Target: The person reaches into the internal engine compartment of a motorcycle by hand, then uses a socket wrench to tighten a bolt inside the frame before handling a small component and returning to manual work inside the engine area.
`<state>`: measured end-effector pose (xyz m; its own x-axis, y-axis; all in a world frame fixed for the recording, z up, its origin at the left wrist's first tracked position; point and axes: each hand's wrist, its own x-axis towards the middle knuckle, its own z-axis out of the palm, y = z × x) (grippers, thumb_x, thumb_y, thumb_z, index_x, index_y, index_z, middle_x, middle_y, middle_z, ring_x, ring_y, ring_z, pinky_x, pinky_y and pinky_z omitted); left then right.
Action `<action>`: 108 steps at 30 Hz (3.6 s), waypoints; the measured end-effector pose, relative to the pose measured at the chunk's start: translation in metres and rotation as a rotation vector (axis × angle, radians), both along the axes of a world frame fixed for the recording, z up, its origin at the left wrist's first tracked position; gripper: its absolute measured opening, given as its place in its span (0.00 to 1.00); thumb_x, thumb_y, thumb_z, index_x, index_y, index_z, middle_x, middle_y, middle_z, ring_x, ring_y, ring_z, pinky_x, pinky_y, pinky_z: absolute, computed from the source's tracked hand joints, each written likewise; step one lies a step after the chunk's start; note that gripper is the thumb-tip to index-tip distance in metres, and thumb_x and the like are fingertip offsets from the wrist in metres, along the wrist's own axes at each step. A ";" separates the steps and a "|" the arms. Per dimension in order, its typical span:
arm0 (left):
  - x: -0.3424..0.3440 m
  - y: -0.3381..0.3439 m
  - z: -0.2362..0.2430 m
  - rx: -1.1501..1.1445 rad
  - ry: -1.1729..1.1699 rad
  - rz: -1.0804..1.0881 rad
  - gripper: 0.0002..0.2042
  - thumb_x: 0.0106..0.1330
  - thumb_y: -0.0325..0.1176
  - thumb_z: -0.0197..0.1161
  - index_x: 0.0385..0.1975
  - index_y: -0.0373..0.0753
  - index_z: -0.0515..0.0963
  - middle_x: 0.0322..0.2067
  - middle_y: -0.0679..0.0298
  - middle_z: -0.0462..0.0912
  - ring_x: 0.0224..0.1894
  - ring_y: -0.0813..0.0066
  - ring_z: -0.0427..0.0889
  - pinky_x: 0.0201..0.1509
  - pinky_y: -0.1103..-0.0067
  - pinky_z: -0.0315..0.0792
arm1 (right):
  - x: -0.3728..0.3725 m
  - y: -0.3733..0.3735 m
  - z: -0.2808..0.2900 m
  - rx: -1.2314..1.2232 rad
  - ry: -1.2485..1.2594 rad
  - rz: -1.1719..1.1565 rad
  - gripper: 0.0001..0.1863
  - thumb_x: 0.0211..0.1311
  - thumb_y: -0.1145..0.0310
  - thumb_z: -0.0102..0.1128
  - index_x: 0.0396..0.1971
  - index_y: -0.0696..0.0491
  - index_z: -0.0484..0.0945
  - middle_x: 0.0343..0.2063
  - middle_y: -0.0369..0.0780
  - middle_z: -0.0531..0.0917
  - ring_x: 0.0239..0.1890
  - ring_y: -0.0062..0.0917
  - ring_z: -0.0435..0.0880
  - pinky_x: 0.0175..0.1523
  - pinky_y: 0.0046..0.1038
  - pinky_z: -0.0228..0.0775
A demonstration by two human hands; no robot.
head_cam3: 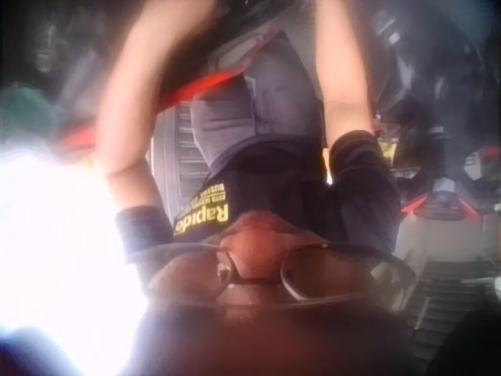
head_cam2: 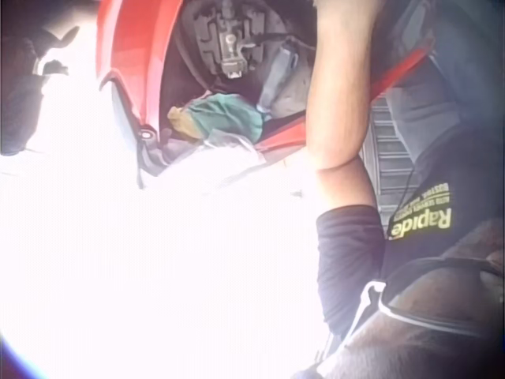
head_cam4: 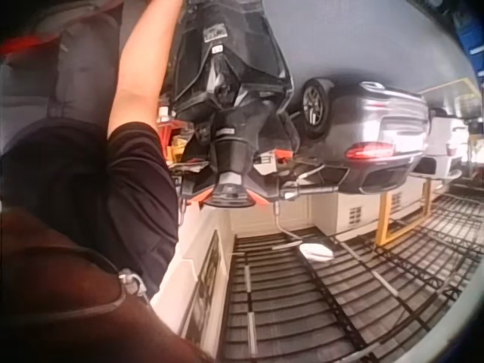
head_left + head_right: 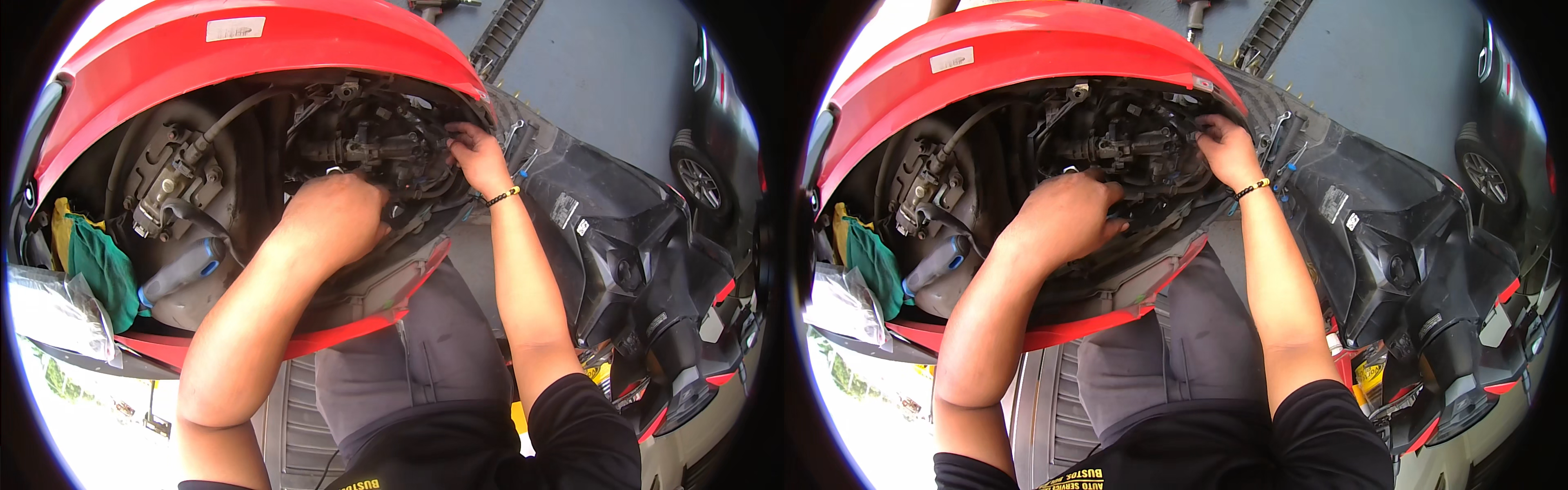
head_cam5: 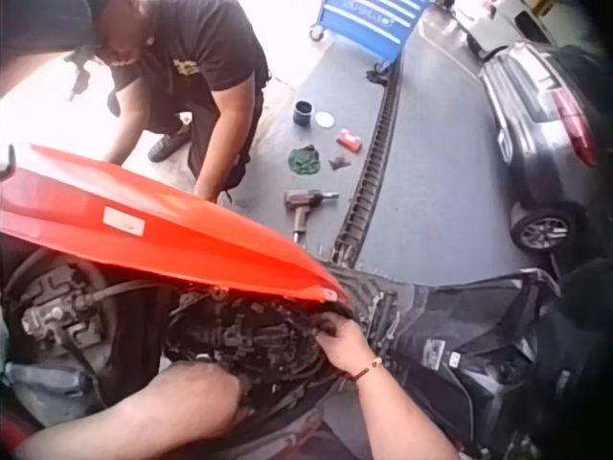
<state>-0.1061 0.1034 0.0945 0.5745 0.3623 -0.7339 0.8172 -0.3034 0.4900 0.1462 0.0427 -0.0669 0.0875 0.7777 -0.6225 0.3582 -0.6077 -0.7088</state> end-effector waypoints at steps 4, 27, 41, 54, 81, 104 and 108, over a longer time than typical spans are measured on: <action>0.001 0.002 -0.001 -0.017 0.016 0.007 0.16 0.59 0.41 0.67 0.42 0.38 0.81 0.38 0.50 0.83 0.43 0.50 0.83 0.48 0.61 0.77 | -0.003 0.006 -0.001 -0.097 0.205 -0.203 0.11 0.67 0.73 0.52 0.45 0.61 0.78 0.26 0.40 0.84 0.22 0.18 0.80 0.27 0.21 0.68; 0.000 -0.002 -0.010 -0.005 0.014 0.016 0.17 0.59 0.41 0.67 0.43 0.38 0.81 0.38 0.50 0.83 0.44 0.52 0.83 0.49 0.62 0.77 | -0.017 -0.004 -0.001 -0.114 0.270 -0.235 0.11 0.71 0.69 0.52 0.47 0.57 0.77 0.27 0.34 0.78 0.25 0.17 0.72 0.31 0.21 0.64; 0.002 -0.003 -0.008 0.042 -0.024 0.022 0.18 0.59 0.42 0.67 0.45 0.38 0.80 0.38 0.50 0.83 0.44 0.51 0.83 0.48 0.62 0.77 | -0.053 -0.028 0.005 0.325 -0.393 0.311 0.16 0.57 0.63 0.68 0.42 0.55 0.78 0.35 0.46 0.82 0.38 0.44 0.82 0.42 0.40 0.76; 0.005 -0.001 -0.008 0.021 0.002 -0.025 0.19 0.59 0.40 0.67 0.46 0.36 0.79 0.38 0.48 0.83 0.44 0.49 0.82 0.48 0.61 0.76 | -0.066 -0.039 -0.007 0.502 -0.525 0.204 0.15 0.55 0.62 0.70 0.40 0.54 0.81 0.42 0.43 0.77 0.39 0.42 0.82 0.44 0.39 0.77; 0.045 -0.029 -0.142 0.378 -0.112 0.211 0.11 0.62 0.41 0.63 0.44 0.52 0.83 0.41 0.61 0.85 0.47 0.56 0.82 0.63 0.57 0.64 | -0.042 -0.044 -0.020 0.533 -0.340 0.174 0.14 0.53 0.66 0.69 0.39 0.53 0.81 0.46 0.39 0.77 0.46 0.40 0.80 0.50 0.38 0.73; 0.047 -0.017 -0.153 0.327 -0.030 0.220 0.09 0.62 0.43 0.62 0.39 0.53 0.85 0.36 0.59 0.87 0.45 0.58 0.84 0.65 0.55 0.62 | -0.048 -0.038 -0.017 0.418 -0.357 0.181 0.11 0.55 0.67 0.67 0.38 0.51 0.80 0.45 0.40 0.78 0.47 0.42 0.79 0.51 0.39 0.72; 0.053 -0.014 -0.147 0.254 -0.018 0.169 0.15 0.61 0.43 0.63 0.48 0.52 0.80 0.42 0.57 0.85 0.49 0.58 0.82 0.68 0.50 0.59 | -0.033 -0.038 -0.017 0.410 -0.336 0.225 0.19 0.54 0.67 0.67 0.48 0.50 0.78 0.49 0.43 0.78 0.48 0.43 0.80 0.53 0.39 0.72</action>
<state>-0.0527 0.0898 -0.0527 0.5026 0.6244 -0.5979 0.8585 -0.2789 0.4303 0.1128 0.0044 -0.0843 0.0333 0.9719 -0.2329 0.6930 -0.1904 -0.6953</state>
